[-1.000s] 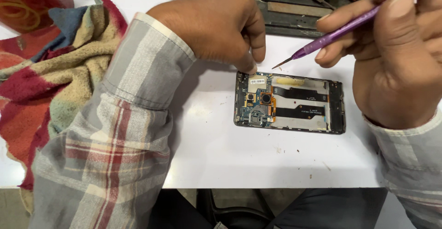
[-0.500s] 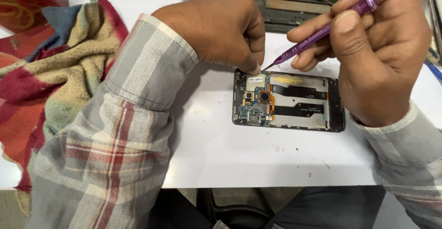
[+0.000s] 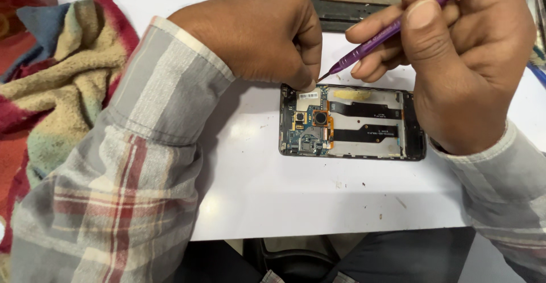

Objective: The person opens a smartphone and uses a purple screwdriver to remove screws from the internal components. The person then removes a small component from the motherboard and places it on the table.

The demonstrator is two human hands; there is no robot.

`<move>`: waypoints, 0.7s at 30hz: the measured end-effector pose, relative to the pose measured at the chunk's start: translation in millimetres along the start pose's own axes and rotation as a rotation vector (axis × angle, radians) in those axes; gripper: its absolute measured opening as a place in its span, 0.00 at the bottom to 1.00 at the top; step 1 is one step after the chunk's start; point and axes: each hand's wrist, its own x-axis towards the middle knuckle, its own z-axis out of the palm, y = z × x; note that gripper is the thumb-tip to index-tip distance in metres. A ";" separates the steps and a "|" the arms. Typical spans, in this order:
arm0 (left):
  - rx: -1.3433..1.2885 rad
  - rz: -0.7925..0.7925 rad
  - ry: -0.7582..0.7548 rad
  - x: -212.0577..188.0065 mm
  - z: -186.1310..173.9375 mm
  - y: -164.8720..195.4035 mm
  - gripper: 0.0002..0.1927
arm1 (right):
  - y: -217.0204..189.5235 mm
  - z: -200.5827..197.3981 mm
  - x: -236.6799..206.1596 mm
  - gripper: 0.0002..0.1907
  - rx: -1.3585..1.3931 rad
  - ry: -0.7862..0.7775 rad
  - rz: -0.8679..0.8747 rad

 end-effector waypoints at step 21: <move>-0.044 -0.014 -0.075 6.3 -4.1 -3.4 0.03 | 2.0 15.9 2.8 0.15 0.116 0.171 0.180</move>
